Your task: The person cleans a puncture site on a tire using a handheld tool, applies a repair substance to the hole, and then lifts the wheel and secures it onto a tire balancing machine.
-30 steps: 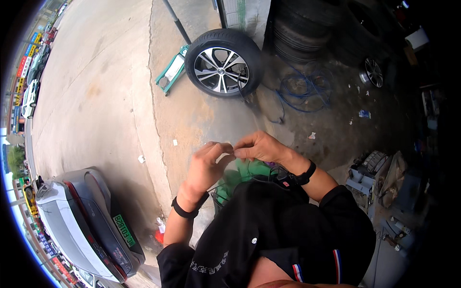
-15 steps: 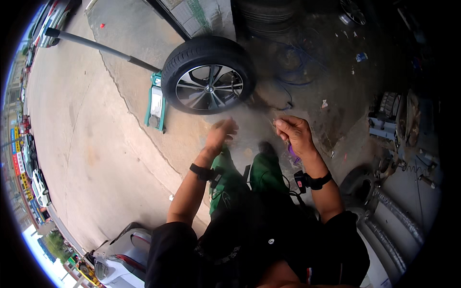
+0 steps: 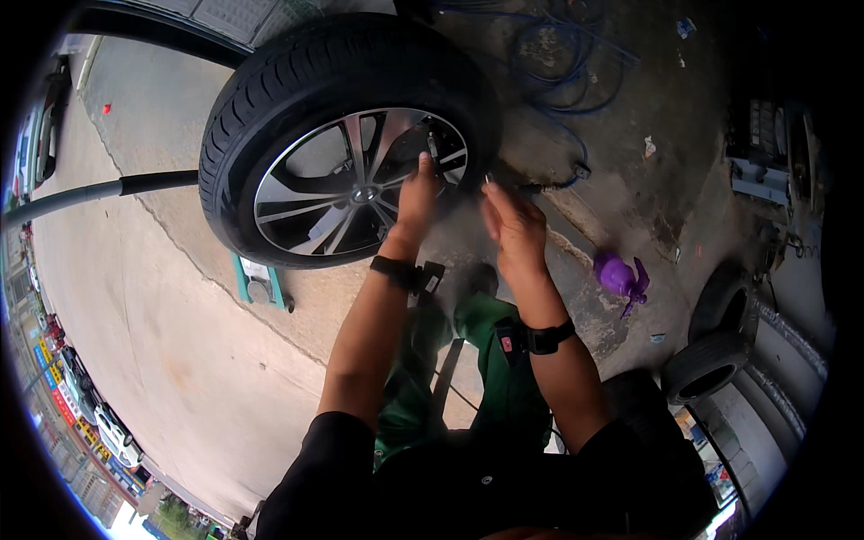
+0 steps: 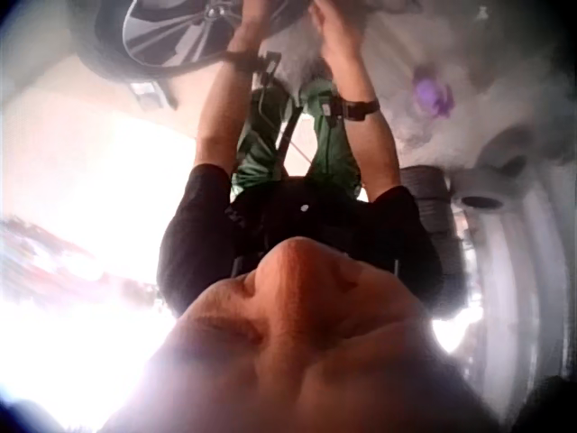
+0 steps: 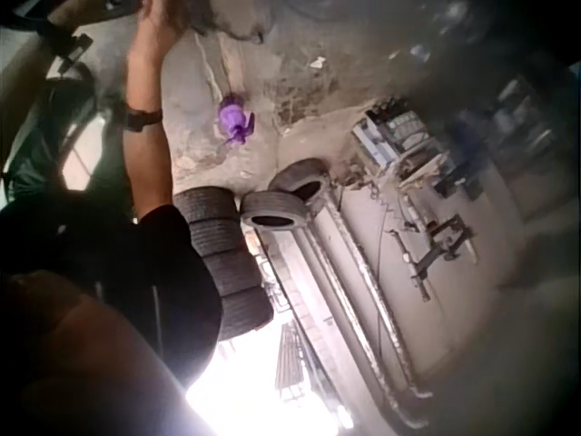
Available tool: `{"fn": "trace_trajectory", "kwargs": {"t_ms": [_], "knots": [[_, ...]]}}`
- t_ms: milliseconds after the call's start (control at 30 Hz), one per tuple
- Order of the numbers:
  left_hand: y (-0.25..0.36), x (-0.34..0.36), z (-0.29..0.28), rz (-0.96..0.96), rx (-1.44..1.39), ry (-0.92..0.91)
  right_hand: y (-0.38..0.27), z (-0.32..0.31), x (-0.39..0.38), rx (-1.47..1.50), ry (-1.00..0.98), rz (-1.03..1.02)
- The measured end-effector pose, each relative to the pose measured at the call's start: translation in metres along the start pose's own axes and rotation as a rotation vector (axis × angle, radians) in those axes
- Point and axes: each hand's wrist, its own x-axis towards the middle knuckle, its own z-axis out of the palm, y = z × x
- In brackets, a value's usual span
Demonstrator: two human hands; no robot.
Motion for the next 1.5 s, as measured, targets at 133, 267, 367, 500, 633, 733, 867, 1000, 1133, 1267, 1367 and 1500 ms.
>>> {"fn": "trace_trajectory", "kwargs": {"t_ms": [133,267,367,500,633,733,867,1000,1133,1267,1367,1500], "knots": [[-0.019,0.020,-0.002,0.267,0.116,-0.007,0.033,0.016,0.047,0.054,0.053,-0.066],[-0.016,0.031,0.003,0.299,-0.067,-0.116,0.056,0.022,0.082,0.039,0.050,-0.166],[-0.027,0.044,0.008,0.375,-0.168,-0.129,0.063,0.024,0.092,0.053,-0.002,-0.181],[-0.022,0.041,0.011,0.354,-0.214,-0.161,0.069,0.024,0.094,0.015,0.059,-0.199],[-0.032,0.048,0.017,0.389,-0.300,-0.153,0.080,0.028,0.090,0.012,0.089,-0.194],[-0.038,0.053,0.012,0.390,-0.259,-0.125,0.086,0.035,0.086,0.038,0.113,-0.160],[-0.037,0.047,0.008,0.431,-0.251,-0.146,0.089,0.048,0.084,0.077,0.105,-0.214],[-0.051,0.028,0.028,0.443,-0.132,-0.168,0.088,0.026,0.098,0.096,0.138,-0.320],[-0.129,0.041,-0.003,0.375,0.099,-0.315,0.087,0.042,0.083,0.003,0.143,-0.217],[-0.122,0.016,-0.034,0.399,0.282,-0.249,0.101,0.058,0.099,-0.049,0.111,-0.113],[-0.112,0.019,-0.053,0.379,0.295,-0.269,0.108,0.066,0.106,0.006,0.116,-0.066],[-0.120,0.037,-0.070,0.217,-0.034,-0.240,0.107,0.069,0.108,0.076,0.126,-0.030]]}}
